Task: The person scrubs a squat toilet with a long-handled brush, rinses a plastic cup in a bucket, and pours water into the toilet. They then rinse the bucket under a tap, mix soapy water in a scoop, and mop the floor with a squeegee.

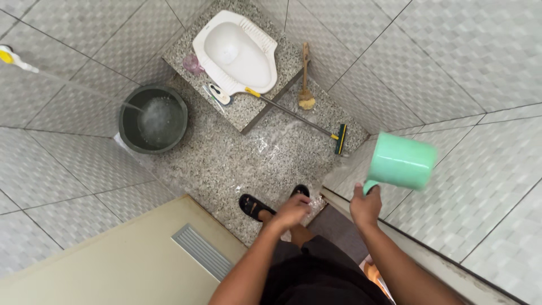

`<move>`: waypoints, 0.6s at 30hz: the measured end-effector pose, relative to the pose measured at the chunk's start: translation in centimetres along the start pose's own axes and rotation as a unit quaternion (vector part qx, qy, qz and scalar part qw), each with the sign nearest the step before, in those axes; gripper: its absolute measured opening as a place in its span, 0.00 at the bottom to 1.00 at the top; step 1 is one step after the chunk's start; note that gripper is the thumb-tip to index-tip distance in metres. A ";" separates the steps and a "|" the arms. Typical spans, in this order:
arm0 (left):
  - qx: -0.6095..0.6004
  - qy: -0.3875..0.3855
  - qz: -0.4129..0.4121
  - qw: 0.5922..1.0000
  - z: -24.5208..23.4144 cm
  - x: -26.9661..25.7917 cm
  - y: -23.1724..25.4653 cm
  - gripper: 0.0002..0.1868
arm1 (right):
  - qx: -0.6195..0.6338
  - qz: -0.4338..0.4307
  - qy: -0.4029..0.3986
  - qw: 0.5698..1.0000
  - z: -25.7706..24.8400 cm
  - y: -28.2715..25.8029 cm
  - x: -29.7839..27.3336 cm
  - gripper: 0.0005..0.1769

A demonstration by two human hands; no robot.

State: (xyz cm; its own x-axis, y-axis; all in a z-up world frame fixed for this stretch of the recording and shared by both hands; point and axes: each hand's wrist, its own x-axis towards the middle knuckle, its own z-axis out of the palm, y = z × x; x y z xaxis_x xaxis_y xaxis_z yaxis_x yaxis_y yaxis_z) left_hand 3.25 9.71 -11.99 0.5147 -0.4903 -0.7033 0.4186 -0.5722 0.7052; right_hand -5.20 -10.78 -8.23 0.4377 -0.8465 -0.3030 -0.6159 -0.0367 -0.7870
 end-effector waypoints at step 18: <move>0.280 0.268 0.223 0.894 -21.3 -5.5 9.3 0.21 | -0.256 -0.009 -0.283 0.924 8.7 -4.5 7.7 0.21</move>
State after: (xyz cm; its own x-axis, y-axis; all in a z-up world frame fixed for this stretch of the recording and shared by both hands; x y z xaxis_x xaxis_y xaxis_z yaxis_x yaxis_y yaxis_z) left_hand 20.23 21.06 0.40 0.8851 -0.4514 -0.1133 -0.2805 -0.7116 0.6441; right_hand 6.63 -12.46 -11.74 0.6344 -0.4353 -0.6388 -0.7708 -0.4177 -0.4809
